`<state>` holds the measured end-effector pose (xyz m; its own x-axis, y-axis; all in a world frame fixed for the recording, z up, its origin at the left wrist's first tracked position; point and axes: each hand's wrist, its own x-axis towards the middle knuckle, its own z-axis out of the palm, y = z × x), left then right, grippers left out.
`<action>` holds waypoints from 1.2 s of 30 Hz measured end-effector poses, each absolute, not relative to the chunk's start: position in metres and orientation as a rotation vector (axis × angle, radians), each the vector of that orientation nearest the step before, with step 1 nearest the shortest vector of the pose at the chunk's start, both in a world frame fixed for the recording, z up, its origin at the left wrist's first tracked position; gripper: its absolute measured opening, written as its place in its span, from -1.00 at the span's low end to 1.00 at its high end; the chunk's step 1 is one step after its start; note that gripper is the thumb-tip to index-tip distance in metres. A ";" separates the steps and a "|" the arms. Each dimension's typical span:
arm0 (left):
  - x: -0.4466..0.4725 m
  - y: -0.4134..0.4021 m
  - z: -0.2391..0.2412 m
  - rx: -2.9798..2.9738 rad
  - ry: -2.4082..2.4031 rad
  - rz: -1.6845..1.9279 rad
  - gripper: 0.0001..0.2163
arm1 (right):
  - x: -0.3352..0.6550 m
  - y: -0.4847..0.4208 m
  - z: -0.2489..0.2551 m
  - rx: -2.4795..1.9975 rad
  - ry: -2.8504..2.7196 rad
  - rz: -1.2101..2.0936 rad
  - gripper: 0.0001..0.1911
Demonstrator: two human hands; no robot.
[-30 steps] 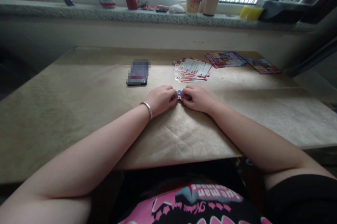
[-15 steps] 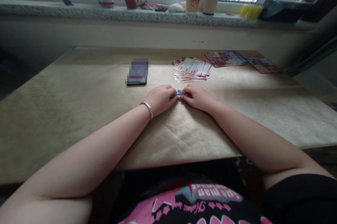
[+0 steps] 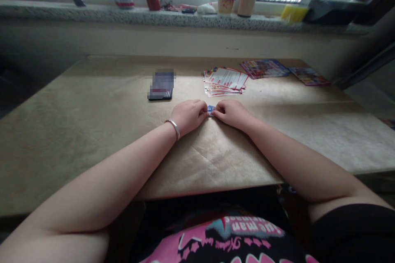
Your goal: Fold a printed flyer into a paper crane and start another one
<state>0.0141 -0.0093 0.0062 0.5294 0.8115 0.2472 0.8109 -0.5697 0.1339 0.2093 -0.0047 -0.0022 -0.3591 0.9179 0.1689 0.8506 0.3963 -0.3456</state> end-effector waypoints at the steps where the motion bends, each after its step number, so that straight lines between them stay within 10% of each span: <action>1: 0.014 -0.009 0.006 2.744 1.465 0.438 -0.83 | 0.209 -0.004 -0.002 -1.536 -2.330 0.277 -0.75; 36: 0.005 -0.012 0.005 3.125 1.282 0.338 -0.80 | 0.214 -0.009 -0.002 -1.367 -2.431 0.129 -0.81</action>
